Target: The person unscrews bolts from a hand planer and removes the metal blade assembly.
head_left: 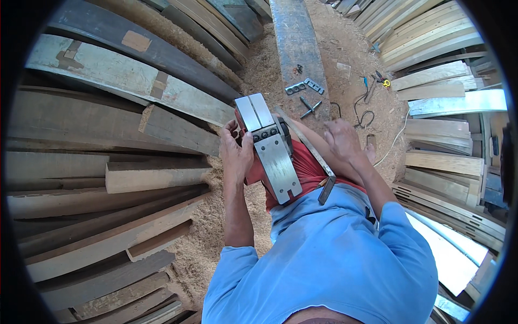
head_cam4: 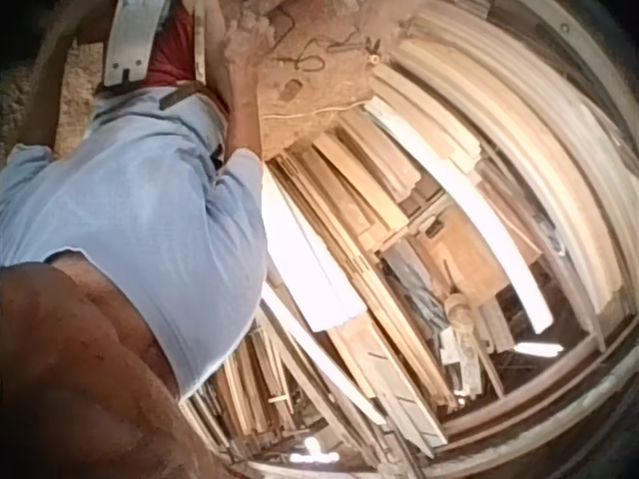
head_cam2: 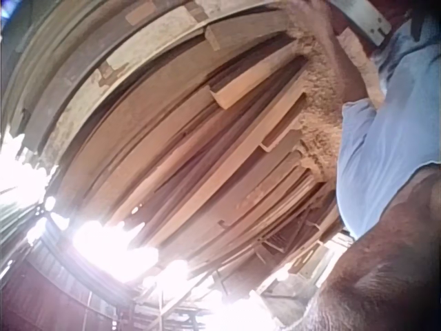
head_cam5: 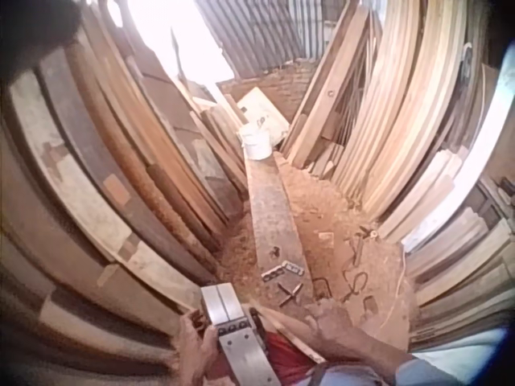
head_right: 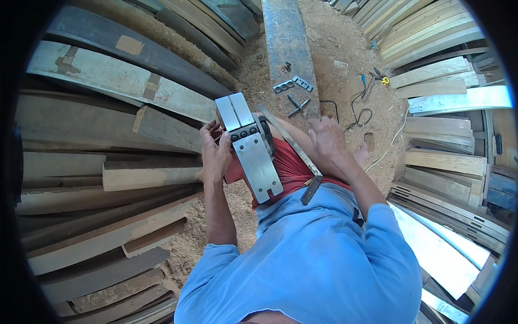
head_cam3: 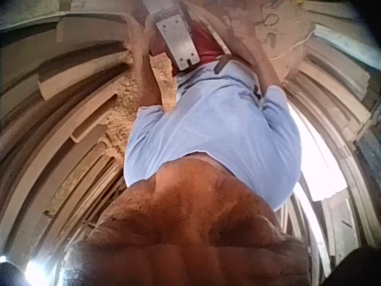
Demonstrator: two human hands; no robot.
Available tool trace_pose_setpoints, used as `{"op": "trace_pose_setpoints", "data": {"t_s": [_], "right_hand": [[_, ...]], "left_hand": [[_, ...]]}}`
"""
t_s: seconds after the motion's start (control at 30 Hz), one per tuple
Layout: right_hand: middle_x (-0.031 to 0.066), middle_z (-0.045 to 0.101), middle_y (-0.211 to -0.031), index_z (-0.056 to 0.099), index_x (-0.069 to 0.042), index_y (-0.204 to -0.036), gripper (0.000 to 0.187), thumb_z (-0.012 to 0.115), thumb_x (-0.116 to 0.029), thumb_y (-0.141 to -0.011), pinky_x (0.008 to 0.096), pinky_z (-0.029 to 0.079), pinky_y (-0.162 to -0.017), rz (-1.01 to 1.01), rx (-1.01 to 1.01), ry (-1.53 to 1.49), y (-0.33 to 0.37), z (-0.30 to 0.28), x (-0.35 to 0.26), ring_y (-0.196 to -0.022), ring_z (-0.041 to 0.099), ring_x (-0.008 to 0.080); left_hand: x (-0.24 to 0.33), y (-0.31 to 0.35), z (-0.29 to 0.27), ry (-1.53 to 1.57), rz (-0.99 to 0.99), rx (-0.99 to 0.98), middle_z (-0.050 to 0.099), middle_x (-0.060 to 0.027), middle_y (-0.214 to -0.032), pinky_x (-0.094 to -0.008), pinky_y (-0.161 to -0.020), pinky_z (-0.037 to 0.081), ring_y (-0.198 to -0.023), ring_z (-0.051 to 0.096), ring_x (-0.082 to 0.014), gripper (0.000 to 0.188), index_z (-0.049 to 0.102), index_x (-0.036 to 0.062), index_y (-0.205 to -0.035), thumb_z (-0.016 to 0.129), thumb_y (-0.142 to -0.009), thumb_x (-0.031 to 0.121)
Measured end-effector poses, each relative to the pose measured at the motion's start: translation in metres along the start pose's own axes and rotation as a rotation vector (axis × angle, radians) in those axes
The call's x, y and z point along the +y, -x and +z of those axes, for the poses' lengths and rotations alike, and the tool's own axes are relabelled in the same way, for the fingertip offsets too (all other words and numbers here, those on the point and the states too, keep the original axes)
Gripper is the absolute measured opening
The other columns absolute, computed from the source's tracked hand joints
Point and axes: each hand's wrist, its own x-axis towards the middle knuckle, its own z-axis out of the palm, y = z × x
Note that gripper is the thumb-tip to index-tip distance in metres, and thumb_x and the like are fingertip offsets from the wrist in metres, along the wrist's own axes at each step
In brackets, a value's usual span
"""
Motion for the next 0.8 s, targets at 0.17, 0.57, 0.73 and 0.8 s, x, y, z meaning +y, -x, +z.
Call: {"op": "trace_pose_setpoints", "data": {"t_s": [0.17, 0.57, 0.73, 0.8], "right_hand": [[0.0164, 0.066, -0.122, 0.074, -0.013, -0.122, 0.032, 0.062, -0.018, -0.092, 0.0486, 0.049, -0.099, -0.186, 0.106, 0.229, -0.077, 0.052, 0.021, -0.116, 0.062, 0.037], [0.013, 0.066, -0.096, 0.065, -0.007, -0.101, 0.013, 0.061, -0.017, -0.094, 0.0488, 0.052, -0.082, -0.059, 0.197, 0.377, -0.082, 0.081, 0.039, -0.09, 0.065, 0.0318], [0.0173, 0.072, -0.093, 0.063, 0.0, -0.106, 0.014, 0.061, -0.013, -0.1, 0.0409, 0.056, -0.073, 0.333, 0.15, -0.624, -0.067, 0.029, 0.015, -0.082, 0.071, 0.0297], [0.0181, 0.073, -0.094, 0.066, 0.001, -0.115, 0.02, 0.062, -0.01, -0.1, 0.0384, 0.056, -0.073, 0.149, 0.192, -0.758, -0.045, 0.009, -0.012, -0.083, 0.073, 0.029]], "left_hand": [[0.004, -0.004, -0.005, -0.097, -0.063, -0.087, 0.063, -0.0282, -0.133, -0.0457, -0.106, 0.05, -0.122, 0.065, -0.0364, 0.059, 0.044, -0.0072, -0.145, 0.066, -0.097, 0.02], [0.013, -0.005, -0.007, -0.114, -0.102, -0.139, 0.067, -0.0247, -0.129, -0.0431, -0.103, 0.052, -0.116, 0.068, -0.0315, 0.057, 0.042, -0.0007, -0.148, 0.063, -0.1, 0.018], [0.01, -0.007, -0.005, -0.096, -0.098, -0.131, 0.066, -0.0281, -0.13, -0.0465, -0.102, 0.053, -0.116, 0.069, -0.0385, 0.06, 0.044, -0.0026, -0.147, 0.065, -0.096, 0.021], [0.007, -0.007, -0.004, -0.094, -0.081, -0.129, 0.066, -0.0285, -0.13, -0.0467, -0.102, 0.053, -0.116, 0.069, -0.0392, 0.06, 0.044, -0.0028, -0.147, 0.066, -0.096, 0.021]]}}
